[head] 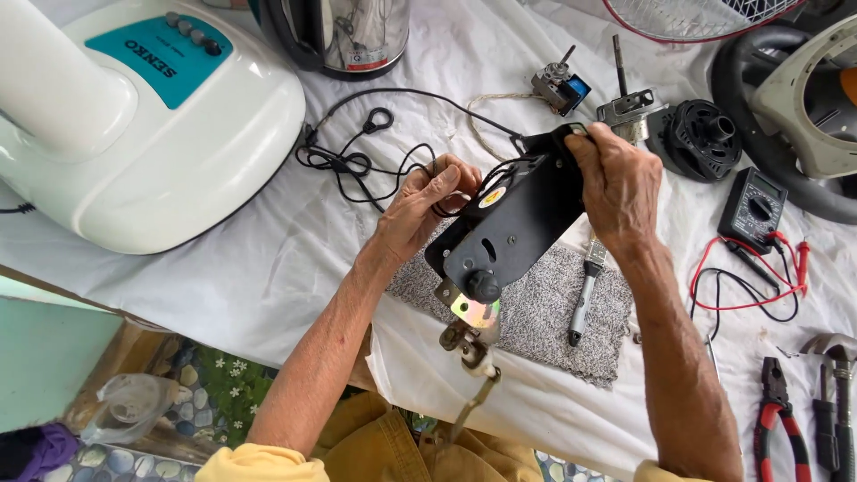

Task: Cleaning an appliance component using a small brush in a workshop setting.

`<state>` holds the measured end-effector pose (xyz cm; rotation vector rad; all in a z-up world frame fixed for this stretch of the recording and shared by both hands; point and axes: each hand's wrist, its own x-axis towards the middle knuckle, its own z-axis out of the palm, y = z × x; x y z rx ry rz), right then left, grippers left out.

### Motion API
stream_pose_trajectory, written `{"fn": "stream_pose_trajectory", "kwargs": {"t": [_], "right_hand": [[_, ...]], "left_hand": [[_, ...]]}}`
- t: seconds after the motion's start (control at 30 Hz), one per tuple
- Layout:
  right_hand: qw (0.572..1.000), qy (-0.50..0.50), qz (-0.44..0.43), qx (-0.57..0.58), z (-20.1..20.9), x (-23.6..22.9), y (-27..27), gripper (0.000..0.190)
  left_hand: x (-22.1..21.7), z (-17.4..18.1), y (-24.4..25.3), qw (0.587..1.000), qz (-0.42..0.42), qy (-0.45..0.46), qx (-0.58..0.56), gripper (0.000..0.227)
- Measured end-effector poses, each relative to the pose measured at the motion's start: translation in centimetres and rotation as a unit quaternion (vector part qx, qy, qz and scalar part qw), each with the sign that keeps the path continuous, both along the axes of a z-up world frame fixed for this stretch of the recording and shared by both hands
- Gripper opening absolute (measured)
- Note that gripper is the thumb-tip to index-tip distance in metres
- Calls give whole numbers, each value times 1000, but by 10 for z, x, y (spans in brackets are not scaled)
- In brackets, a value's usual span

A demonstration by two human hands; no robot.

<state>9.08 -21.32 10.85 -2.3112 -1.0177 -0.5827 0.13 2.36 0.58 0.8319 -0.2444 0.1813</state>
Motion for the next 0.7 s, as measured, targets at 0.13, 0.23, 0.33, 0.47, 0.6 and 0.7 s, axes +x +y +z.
{"fn": "stream_pose_trajectory", "kwargs": {"t": [0.13,0.23,0.33,0.47,0.6,0.7], "right_hand": [[995,-9,-38,-89,28,-9,13,36],[961,32,-65,-265,50,-15,26,35],[910,45,-71,-405,42,-16,44,32],[866,60,-28,-496,-32,33,55,30],[864,25,12,-503,-59,51,79,22],[862,-4,28,-506,-82,61,102,16]], "left_hand": [[-8,7,13,998,6,-14,64,32],[-13,13,14,996,-18,-8,88,35],[-22,17,3,991,-61,-11,118,36],[-17,9,-6,982,-101,-11,159,42],[-3,-11,-8,974,-92,-34,202,41],[5,-21,-11,975,-73,-20,209,41]]}}
